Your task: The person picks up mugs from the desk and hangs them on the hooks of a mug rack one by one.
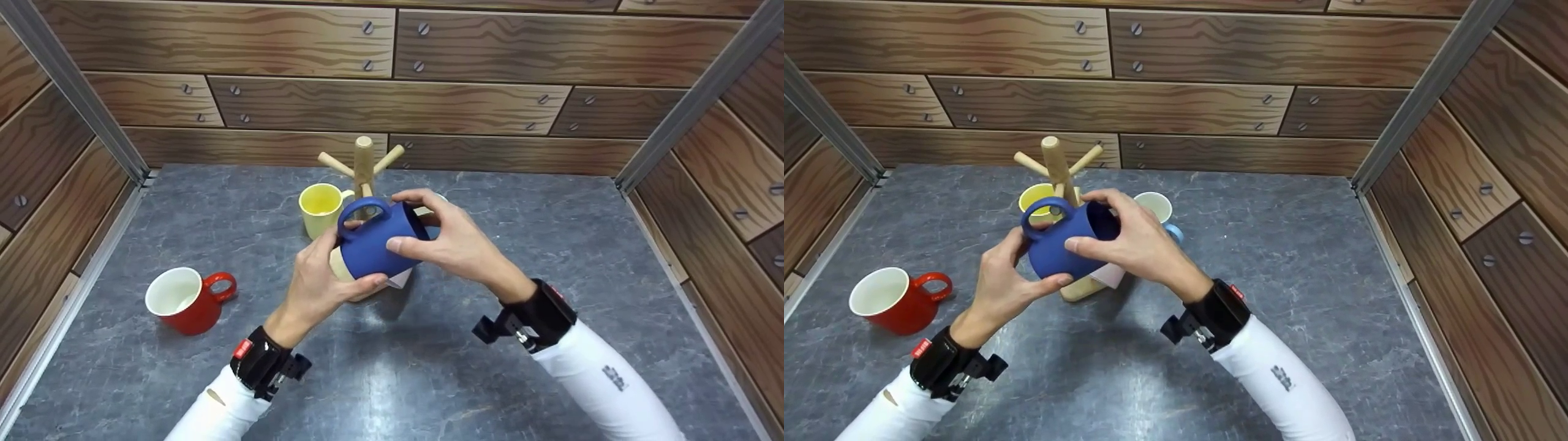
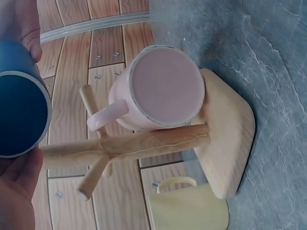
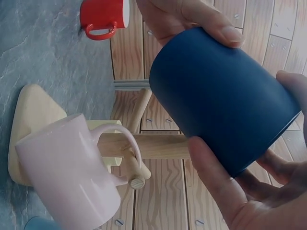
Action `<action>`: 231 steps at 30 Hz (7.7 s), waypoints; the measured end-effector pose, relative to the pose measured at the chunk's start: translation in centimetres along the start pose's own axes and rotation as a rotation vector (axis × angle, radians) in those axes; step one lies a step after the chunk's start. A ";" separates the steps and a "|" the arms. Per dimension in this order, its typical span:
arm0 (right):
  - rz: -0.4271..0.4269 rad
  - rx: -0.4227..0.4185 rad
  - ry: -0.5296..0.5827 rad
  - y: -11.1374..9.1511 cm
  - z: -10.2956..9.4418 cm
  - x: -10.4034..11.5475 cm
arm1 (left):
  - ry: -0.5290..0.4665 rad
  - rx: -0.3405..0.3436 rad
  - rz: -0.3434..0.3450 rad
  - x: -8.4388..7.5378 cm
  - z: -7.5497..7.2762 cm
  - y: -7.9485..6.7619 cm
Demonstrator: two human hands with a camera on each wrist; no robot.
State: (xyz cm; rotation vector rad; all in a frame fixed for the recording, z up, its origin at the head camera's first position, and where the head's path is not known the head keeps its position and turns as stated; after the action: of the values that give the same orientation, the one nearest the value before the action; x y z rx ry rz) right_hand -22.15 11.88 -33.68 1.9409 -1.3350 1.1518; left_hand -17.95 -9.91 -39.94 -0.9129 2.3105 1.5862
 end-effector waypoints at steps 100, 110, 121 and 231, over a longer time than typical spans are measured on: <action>-0.194 -0.402 -0.055 6.1 -1.3 -0.2 | 0.202 -0.161 0.444 -2.9 -0.8 5.7; -0.246 -0.527 -0.130 7.4 -1.5 0.2 | 0.226 -0.182 0.414 -2.3 0.1 5.3; -0.154 -0.453 0.034 8.5 -2.4 0.5 | 0.243 -0.201 0.381 -2.3 0.2 5.8; 0.084 -0.461 -0.086 4.3 -3.9 -10.3 | 0.400 0.024 -0.281 6.8 -4.7 -2.5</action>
State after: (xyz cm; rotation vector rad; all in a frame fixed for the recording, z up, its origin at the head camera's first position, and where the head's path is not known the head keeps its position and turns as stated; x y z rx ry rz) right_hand -29.04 18.27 -40.78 1.6233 -1.5770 0.7176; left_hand -21.07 -17.24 -43.25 -1.5924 2.2982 1.3546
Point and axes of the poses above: each hand's wrist, its own y-axis towards the middle knuckle, its own z-axis out of the palm, x = y × z, the point moved 3 cm from there along y, towards the middle knuckle, and after that the axes turned 15 degrees about z, right-handed, at the moved point
